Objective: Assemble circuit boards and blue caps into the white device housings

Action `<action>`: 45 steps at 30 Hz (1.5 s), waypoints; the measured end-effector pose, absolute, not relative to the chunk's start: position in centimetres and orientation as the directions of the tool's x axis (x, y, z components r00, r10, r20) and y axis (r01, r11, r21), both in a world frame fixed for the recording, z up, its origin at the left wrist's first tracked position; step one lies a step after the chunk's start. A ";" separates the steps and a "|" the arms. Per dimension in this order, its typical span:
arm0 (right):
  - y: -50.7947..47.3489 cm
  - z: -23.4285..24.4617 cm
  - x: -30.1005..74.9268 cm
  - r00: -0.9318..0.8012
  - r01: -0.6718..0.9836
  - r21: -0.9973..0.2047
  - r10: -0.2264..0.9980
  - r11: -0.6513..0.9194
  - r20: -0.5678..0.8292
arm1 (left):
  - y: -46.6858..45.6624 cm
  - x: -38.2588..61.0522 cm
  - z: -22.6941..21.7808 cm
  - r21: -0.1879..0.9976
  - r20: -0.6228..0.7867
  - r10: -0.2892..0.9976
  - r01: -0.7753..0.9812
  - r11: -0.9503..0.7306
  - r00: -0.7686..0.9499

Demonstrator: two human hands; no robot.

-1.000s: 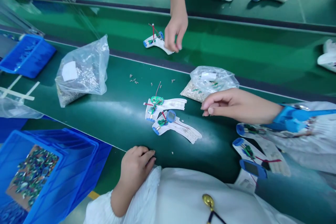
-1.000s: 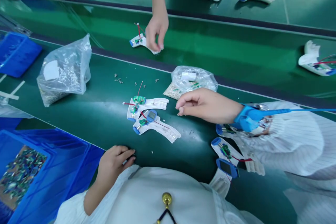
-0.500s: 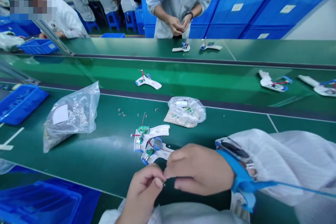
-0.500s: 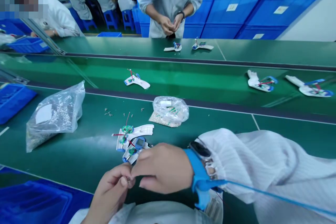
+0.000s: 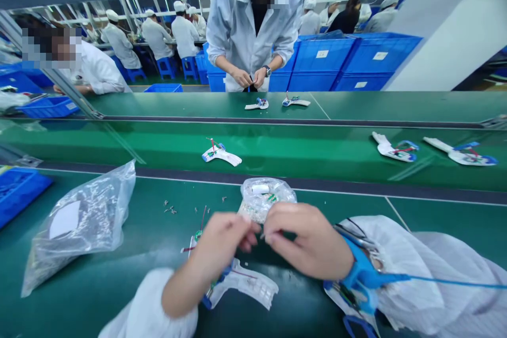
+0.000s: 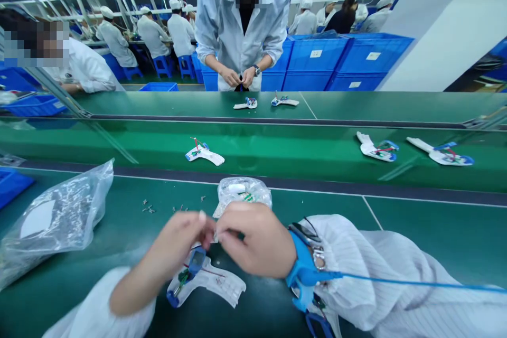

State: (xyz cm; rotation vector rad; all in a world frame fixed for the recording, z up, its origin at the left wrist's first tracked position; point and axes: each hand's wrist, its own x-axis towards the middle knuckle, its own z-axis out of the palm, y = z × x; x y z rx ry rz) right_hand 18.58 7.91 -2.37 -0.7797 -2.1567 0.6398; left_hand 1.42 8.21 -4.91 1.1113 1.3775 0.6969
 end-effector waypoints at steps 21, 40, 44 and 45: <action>13.8 -2.3 22.1 -0.365 0.341 -0.905 0.923 0.255 0.122 | 23.6 -0.6 -7.7 0.794 -0.486 0.865 0.351 0.497 -0.126; 10.9 2.6 18.6 -0.351 0.438 -0.768 0.876 0.466 0.331 | 8.1 4.1 2.7 0.851 0.015 0.994 0.521 -0.068 0.104; 10.7 2.9 18.8 -0.347 0.456 -0.759 0.878 0.465 0.329 | 7.7 4.3 2.7 0.834 0.041 0.995 0.546 -0.082 0.088; 10.7 2.9 18.7 -0.337 0.473 -0.756 0.886 0.452 0.318 | 7.6 4.3 2.6 0.830 0.057 0.994 0.549 -0.100 0.094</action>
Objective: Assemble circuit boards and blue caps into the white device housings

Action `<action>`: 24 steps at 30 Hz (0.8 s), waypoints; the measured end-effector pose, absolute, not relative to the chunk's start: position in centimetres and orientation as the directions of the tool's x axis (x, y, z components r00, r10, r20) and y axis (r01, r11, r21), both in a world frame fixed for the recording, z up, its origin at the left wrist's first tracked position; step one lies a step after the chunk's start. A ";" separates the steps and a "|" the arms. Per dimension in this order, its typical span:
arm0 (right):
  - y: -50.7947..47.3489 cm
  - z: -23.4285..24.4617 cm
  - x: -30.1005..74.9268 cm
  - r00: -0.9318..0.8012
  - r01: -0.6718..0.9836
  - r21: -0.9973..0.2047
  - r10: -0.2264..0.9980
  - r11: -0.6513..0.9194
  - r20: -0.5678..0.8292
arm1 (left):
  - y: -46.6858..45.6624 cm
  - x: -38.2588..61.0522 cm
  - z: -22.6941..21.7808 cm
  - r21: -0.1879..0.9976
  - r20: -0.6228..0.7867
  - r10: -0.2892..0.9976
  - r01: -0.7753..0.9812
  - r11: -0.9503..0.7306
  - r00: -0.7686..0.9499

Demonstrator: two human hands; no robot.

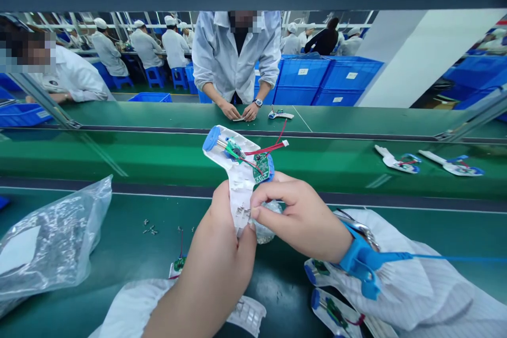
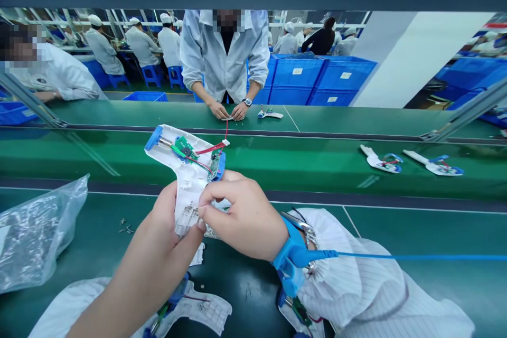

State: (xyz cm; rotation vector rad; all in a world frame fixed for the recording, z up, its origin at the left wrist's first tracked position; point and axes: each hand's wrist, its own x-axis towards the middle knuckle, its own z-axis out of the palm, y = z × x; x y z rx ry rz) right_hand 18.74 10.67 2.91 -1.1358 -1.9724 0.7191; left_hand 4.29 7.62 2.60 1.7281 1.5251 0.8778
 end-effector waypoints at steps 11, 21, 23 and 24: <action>11.1 2.5 18.2 -0.251 0.511 -0.770 0.923 0.382 0.292 | 7.3 4.0 1.3 0.862 0.131 0.987 0.482 -0.158 0.089; 8.9 -0.8 19.0 -0.365 0.348 -0.431 0.543 0.833 0.756 | 6.4 3.9 1.3 0.977 -0.205 0.958 -0.025 0.214 0.202; 8.8 -1.1 19.1 -0.424 0.374 -0.378 0.518 0.847 0.743 | 6.2 3.9 1.2 0.966 -0.232 0.950 -0.064 0.250 0.210; 8.8 -1.3 19.1 -0.438 0.385 -0.367 0.518 0.847 0.734 | 6.1 4.0 1.1 0.963 -0.243 0.948 -0.066 0.261 0.205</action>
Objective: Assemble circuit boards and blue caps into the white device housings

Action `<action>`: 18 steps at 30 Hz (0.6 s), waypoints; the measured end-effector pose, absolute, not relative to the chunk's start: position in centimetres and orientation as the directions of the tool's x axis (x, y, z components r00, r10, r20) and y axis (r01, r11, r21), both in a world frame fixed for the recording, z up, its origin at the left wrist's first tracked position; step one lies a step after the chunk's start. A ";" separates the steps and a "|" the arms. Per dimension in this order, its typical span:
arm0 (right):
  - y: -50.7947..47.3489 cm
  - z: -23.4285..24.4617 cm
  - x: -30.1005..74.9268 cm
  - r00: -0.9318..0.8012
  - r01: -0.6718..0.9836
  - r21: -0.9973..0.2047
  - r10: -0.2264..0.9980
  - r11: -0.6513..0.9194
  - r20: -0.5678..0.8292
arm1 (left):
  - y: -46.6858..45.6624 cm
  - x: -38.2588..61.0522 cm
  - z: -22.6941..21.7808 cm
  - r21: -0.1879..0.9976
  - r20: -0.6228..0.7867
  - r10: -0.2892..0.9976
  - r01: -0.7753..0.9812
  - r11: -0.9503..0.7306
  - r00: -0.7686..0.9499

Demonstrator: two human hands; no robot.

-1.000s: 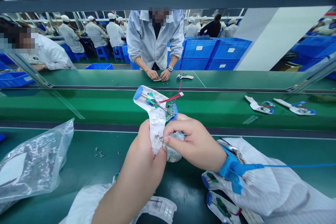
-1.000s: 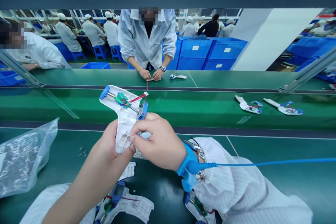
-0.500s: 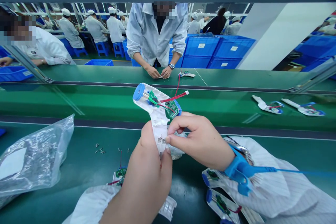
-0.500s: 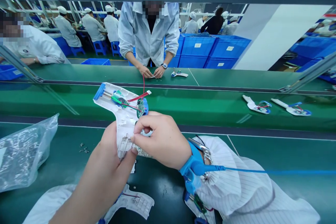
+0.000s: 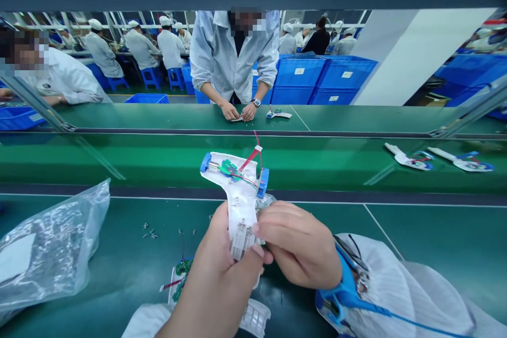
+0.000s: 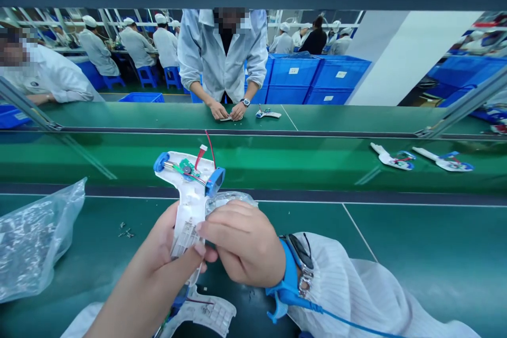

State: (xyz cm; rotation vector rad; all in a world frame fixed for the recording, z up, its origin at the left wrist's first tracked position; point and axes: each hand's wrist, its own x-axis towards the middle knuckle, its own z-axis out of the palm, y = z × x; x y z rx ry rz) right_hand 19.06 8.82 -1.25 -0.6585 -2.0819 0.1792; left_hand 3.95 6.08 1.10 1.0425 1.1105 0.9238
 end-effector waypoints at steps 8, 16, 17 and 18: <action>8.0 -2.4 19.4 -0.498 0.331 -0.437 0.548 0.836 0.672 | 6.1 3.3 0.3 0.985 -0.170 0.969 0.058 0.163 0.178; 11.7 -1.2 21.5 -0.233 -0.365 -0.921 0.971 -0.138 -0.054 | 6.8 1.7 0.0 0.853 -0.430 0.776 -0.076 0.517 0.461; 12.0 -1.0 21.0 -0.388 -0.422 -0.864 0.916 -0.274 -0.101 | 7.1 1.5 -0.4 0.848 -0.420 0.749 -0.073 0.526 0.512; 12.0 -1.0 20.5 -0.511 -0.445 -0.815 0.852 -0.371 -0.109 | 7.3 1.4 -0.8 0.846 -0.415 0.717 -0.052 0.530 0.560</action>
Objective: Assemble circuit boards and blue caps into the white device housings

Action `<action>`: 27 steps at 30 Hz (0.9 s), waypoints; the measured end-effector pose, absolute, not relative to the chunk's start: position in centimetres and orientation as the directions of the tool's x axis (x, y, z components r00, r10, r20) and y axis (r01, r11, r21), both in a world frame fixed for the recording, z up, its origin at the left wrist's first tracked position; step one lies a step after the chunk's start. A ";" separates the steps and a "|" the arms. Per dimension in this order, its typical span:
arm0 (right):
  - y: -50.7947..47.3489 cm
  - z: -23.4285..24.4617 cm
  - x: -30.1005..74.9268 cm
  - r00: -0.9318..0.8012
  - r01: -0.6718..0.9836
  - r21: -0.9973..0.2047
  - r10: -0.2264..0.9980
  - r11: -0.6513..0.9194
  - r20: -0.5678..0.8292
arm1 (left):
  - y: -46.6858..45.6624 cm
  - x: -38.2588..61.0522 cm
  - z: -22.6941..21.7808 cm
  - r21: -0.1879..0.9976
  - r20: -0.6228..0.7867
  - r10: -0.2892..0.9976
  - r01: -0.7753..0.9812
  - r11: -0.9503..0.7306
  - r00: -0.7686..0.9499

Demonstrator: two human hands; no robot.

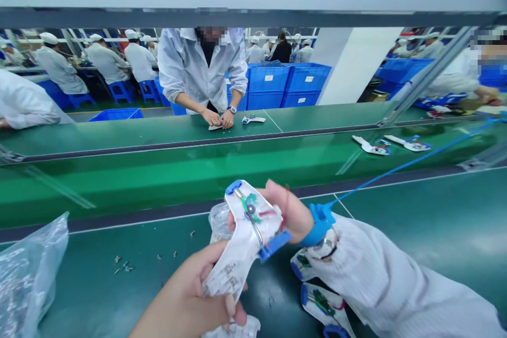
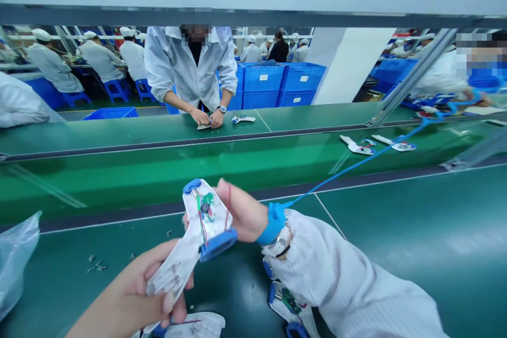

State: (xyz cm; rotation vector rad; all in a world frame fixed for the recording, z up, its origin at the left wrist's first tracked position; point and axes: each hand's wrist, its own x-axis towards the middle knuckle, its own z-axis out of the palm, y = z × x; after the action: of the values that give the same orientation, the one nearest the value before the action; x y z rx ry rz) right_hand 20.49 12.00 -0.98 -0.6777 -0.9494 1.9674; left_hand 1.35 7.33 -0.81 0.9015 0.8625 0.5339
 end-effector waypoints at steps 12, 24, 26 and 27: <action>9.8 -0.4 16.5 -0.141 -0.535 -0.780 0.944 -0.326 -0.298 | 7.2 1.1 -3.0 0.091 0.718 0.553 0.730 -0.678 0.424; 9.3 -0.9 15.9 -0.275 -0.494 -0.767 0.910 -0.410 -0.310 | 7.0 0.6 -3.7 0.993 0.105 0.994 -0.057 -0.107 -0.037; 9.2 -1.3 16.1 -0.315 -0.381 -0.825 0.898 -0.417 -0.309 | 7.1 0.6 -3.7 0.931 -0.134 0.991 -0.340 0.134 0.024; 9.1 -1.4 16.2 -0.285 -0.293 -0.886 0.917 -0.360 -0.278 | 7.1 0.7 -3.7 0.893 -0.188 0.981 -0.407 0.192 0.052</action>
State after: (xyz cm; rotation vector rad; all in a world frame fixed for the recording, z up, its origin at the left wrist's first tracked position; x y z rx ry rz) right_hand 16.21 9.10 -1.43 -1.0481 -0.9307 1.7745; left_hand 0.71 7.14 -3.68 0.7646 0.9742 1.2292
